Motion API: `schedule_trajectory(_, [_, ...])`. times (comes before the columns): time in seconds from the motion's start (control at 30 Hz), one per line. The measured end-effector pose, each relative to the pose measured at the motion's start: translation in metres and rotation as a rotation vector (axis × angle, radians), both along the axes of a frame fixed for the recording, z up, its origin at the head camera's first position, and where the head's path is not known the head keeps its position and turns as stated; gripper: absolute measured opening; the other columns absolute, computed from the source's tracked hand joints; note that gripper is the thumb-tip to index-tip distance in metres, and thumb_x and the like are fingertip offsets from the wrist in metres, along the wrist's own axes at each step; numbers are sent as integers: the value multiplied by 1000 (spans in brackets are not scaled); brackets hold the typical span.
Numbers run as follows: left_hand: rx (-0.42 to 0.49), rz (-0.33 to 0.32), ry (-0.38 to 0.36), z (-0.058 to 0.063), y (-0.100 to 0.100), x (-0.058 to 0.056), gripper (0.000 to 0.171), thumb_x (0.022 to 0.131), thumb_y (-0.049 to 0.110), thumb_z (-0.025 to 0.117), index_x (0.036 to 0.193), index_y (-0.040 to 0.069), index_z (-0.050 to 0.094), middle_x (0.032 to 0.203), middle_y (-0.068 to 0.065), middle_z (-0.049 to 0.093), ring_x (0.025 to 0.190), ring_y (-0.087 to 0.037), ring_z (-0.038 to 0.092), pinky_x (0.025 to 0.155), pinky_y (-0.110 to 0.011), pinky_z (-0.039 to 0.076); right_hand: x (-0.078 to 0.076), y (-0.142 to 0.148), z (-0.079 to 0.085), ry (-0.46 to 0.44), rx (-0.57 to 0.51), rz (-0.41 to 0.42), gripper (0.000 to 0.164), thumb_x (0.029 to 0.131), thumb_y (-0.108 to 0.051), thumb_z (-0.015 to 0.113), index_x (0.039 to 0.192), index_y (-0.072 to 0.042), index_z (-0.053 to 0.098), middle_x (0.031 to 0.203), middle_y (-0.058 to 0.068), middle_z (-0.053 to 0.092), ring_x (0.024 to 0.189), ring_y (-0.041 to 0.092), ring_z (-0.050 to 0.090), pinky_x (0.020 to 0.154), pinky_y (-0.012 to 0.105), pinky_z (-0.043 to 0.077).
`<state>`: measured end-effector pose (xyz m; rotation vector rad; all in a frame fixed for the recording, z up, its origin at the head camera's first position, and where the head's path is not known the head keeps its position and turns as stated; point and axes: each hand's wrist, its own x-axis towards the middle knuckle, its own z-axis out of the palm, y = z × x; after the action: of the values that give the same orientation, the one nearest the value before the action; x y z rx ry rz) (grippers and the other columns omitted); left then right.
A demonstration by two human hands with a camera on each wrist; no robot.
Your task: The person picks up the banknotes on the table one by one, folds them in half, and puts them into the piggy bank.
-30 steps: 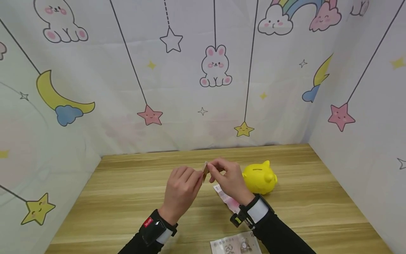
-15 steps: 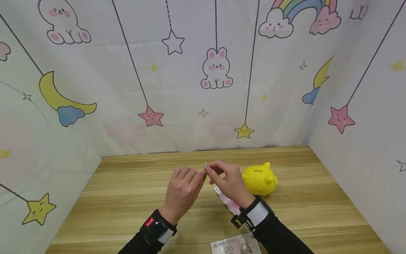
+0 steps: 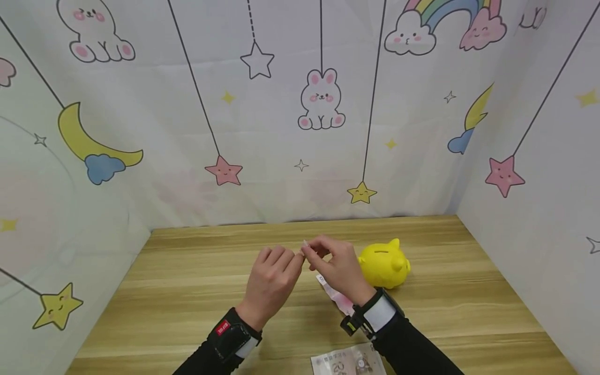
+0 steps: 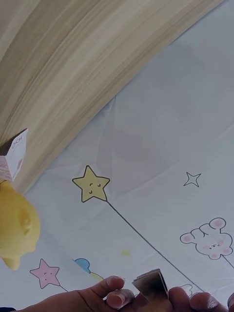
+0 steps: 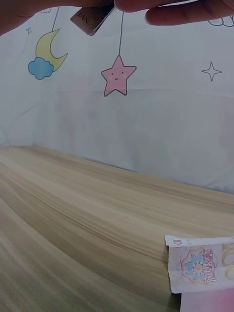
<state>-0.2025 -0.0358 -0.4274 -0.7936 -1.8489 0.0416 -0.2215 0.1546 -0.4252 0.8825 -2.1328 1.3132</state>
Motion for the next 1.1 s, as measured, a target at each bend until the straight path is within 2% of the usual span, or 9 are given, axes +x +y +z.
schedule_trajectory(0.13, [14, -2, -30, 0, 0, 0, 38, 115, 10, 43, 98, 8, 77, 78, 0, 64, 75, -17, 57, 68, -29, 41, 0, 0, 0, -11, 0, -2, 5, 100, -4, 74, 103, -3, 77, 88, 2, 79, 63, 7, 69, 61, 24, 59])
schedule_trajectory(0.27, [100, -38, -74, 0, 0, 0, 7, 102, 14, 74, 99, 10, 78, 78, 1, 67, 77, -17, 63, 68, -30, 45, 0, 0, 2, -16, 2, -14, 5, 101, -6, 74, 104, -4, 77, 86, 1, 78, 62, 6, 68, 62, 27, 60])
schedule_trajectory(0.33, [172, -78, -134, 0, 0, 0, 14, 89, 18, 88, 96, 12, 78, 79, 2, 69, 79, -17, 65, 68, -31, 46, 1, 0, 3, -20, -3, -15, 5, 100, -4, 74, 103, -6, 77, 86, 1, 78, 62, 6, 68, 62, 28, 60])
schedule_trajectory(0.4, [259, -127, -225, 1, 0, 1, 20, 84, 21, 94, 92, 14, 77, 80, 2, 70, 80, -17, 66, 69, -32, 49, 1, 0, 3, -20, -11, -11, 7, 100, -2, 74, 103, -7, 77, 87, 2, 78, 62, 7, 68, 61, 29, 60])
schedule_trajectory(0.5, [399, -219, -361, 1, -3, 2, 19, 85, 21, 93, 91, 13, 77, 82, 2, 71, 80, -18, 67, 71, -35, 53, 1, 0, 4, -18, -24, -1, 10, 98, 2, 74, 103, -7, 77, 87, 3, 78, 62, 8, 68, 61, 27, 60])
schedule_trajectory(0.6, [522, -283, -473, 2, -5, 1, 17, 89, 22, 90, 94, 12, 78, 84, -1, 73, 80, -18, 67, 72, -36, 55, 1, 0, 4, -16, -35, 6, 14, 98, 4, 73, 103, -8, 77, 87, 3, 78, 61, 8, 68, 62, 25, 59])
schedule_trajectory(0.77, [674, -339, -645, 4, -5, 0, 14, 93, 23, 86, 98, 11, 81, 88, -1, 76, 80, -17, 65, 69, -33, 54, 3, 0, 5, -32, -51, 25, 15, 98, 6, 72, 103, -8, 77, 87, 3, 77, 60, 8, 68, 60, 27, 60])
schedule_trajectory(0.93, [772, -408, -785, 8, -5, 0, 9, 96, 19, 83, 95, 11, 81, 88, 1, 77, 80, -25, 68, 70, -30, 53, 4, -1, 7, -28, -50, 38, 13, 98, 4, 73, 105, -6, 78, 88, 5, 78, 60, 9, 68, 60, 27, 59])
schedule_trajectory(1.1, [788, -417, -829, 10, -6, 0, 9, 97, 19, 82, 93, 11, 79, 86, 1, 75, 79, -24, 67, 71, -29, 52, 5, -1, 8, -11, -46, 51, 7, 100, -1, 73, 105, -4, 77, 86, 5, 77, 59, 8, 68, 60, 24, 58])
